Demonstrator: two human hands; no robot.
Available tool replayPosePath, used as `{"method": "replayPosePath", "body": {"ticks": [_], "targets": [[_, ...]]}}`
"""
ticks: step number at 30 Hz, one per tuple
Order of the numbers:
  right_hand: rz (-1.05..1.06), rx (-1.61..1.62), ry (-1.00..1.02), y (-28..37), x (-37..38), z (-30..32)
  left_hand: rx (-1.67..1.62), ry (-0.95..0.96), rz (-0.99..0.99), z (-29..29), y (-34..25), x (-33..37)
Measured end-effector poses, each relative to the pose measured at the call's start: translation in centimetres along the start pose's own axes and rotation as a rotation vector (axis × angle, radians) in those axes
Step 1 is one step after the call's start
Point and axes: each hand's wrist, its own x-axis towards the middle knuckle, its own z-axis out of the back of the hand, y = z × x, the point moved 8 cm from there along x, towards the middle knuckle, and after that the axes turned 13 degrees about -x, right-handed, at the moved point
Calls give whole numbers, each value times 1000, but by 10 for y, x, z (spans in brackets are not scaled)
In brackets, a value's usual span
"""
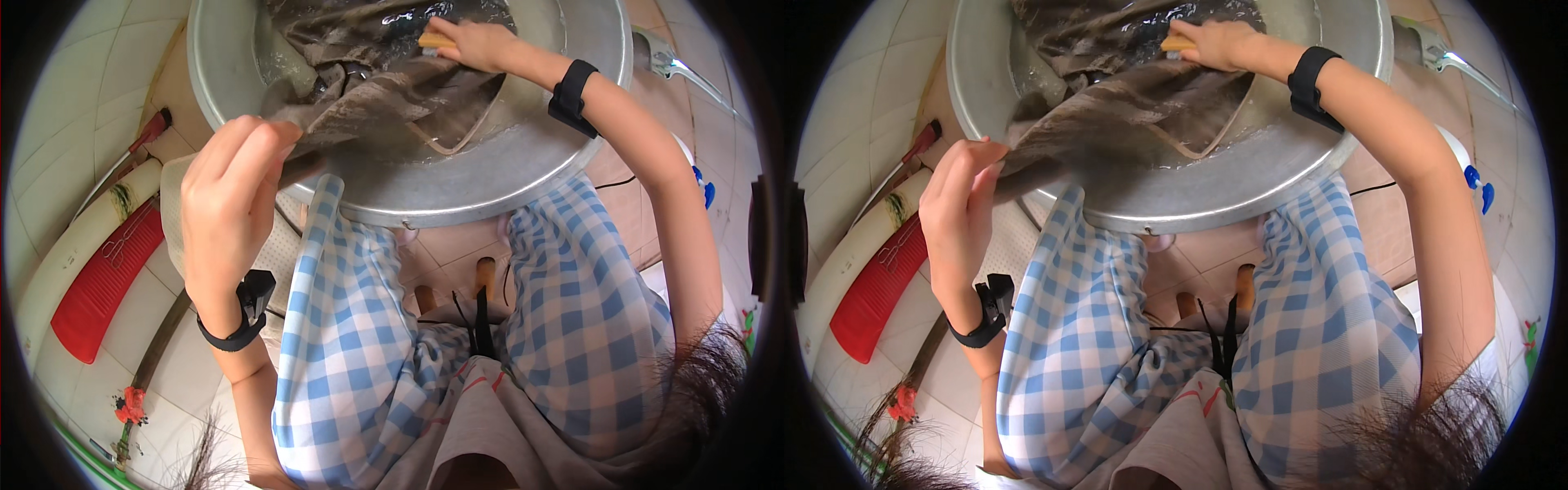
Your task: The recorder is scrubbing a large piece of cloth with a brush in a basin of soapy water.
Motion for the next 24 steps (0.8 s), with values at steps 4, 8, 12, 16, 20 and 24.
{"method": "replayPosePath", "body": {"ticks": [4, 8, 12, 16, 20, 24], "targets": [[-176, -133, -274, -28, -14, 34, -108, -73, 158, 13, 17, -5], [-167, 341, -204, -49, 1, 20, -278, -179, 303, 16, 38, -8], [24, 441, 27, -6, -2, 21, -530, -299, 382, 12, 64, -9], [220, 682, 193, 77, -17, 18, -550, -230, 610, -1, 68, -6], [337, 771, 334, 142, -44, 25, -137, -191, 284, -8, 49, 10], [368, 847, 265, 159, -62, 41, -475, -264, 555, -3, 69, -13]]}}
